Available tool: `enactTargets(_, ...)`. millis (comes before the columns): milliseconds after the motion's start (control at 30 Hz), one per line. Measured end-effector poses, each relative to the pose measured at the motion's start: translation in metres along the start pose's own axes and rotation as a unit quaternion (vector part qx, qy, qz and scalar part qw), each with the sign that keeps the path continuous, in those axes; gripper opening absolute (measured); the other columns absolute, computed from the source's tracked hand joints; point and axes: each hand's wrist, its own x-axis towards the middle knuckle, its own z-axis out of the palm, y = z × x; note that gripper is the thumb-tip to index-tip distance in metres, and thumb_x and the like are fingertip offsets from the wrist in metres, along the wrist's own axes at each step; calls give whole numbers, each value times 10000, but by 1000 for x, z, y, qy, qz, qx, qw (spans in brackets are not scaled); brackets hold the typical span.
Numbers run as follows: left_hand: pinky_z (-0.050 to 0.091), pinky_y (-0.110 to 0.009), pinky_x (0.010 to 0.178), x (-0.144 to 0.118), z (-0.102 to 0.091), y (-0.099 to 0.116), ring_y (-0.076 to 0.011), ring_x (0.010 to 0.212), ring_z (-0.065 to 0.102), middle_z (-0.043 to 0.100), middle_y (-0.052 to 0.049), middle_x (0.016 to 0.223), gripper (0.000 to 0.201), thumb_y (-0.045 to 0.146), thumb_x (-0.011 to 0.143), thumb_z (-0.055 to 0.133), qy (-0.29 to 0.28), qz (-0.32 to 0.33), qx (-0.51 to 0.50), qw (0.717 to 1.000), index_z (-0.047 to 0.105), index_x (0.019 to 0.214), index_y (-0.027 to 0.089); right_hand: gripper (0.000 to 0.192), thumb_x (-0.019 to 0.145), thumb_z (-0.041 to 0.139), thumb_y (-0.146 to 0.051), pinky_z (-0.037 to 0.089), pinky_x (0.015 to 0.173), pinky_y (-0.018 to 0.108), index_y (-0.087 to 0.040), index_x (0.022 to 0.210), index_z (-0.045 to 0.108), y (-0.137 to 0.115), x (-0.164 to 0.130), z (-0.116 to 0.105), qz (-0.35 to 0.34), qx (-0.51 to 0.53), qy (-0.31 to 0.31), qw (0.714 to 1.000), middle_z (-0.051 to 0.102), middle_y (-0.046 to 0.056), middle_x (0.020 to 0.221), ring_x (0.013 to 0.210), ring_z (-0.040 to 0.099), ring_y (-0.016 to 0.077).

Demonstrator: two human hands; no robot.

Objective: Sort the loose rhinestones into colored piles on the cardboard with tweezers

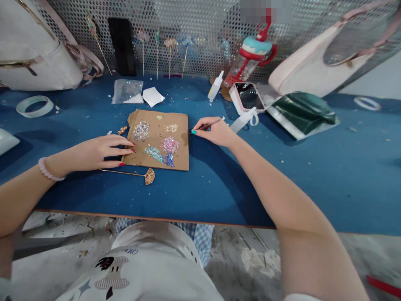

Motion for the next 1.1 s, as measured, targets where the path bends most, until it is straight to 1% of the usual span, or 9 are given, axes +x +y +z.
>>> enactTargets(67,401,-451,1147,0,0,0,-243,1306,505,551,-122,1405,311,269,982,539,-1,1,-1,1000,626,1271,194,327,712,701,-540,504,693,372,-214,727,706,-1,-1,-1,-7,8,-16,1000,715,63,759,711,621,203)
enactTargets(200,406,-442,1143,0,0,0,-252,1303,507,563,-129,1388,309,282,977,549,2,6,8,1000,640,1257,188,354,704,707,-565,507,722,380,-217,768,724,-4,-2,-2,-17,12,-81,997,726,63,806,758,636,215)
enactTargets(300,416,-443,1134,0,0,-1,-258,1304,505,562,-142,1382,321,295,983,538,5,16,16,1000,636,1261,167,338,716,701,-551,504,718,379,-220,776,727,-4,-2,-3,-10,1,-101,995,725,61,812,758,635,213)
enactTargets(500,409,-449,1138,1,-1,0,-254,1300,508,553,-131,1396,321,294,978,548,-2,5,7,1000,633,1268,186,313,726,693,-525,500,714,377,-221,789,726,-2,-2,-3,-10,-6,-110,994,727,61,815,754,634,209)
enactTargets(700,399,-448,1147,1,-1,1,-250,1301,508,555,-126,1396,318,290,978,549,-1,-1,8,1000,631,1271,195,282,734,684,-493,498,694,362,-218,783,722,-9,-3,-2,-5,-8,-110,994,728,59,804,740,632,200)
enactTargets(1000,421,-479,1123,1,-1,-1,-265,1292,510,563,-147,1377,334,330,994,517,9,18,24,1000,627,1271,179,282,734,682,-505,484,622,337,-226,745,725,-11,-3,0,11,-16,-104,994,721,42,752,676,615,180)
enactTargets(1100,415,-475,1129,1,0,-1,-261,1295,507,556,-149,1386,335,325,1002,501,6,16,20,1000,623,1274,171,270,727,684,-493,481,618,338,-225,734,720,-12,-3,2,10,-16,-100,995,715,43,735,666,613,180)
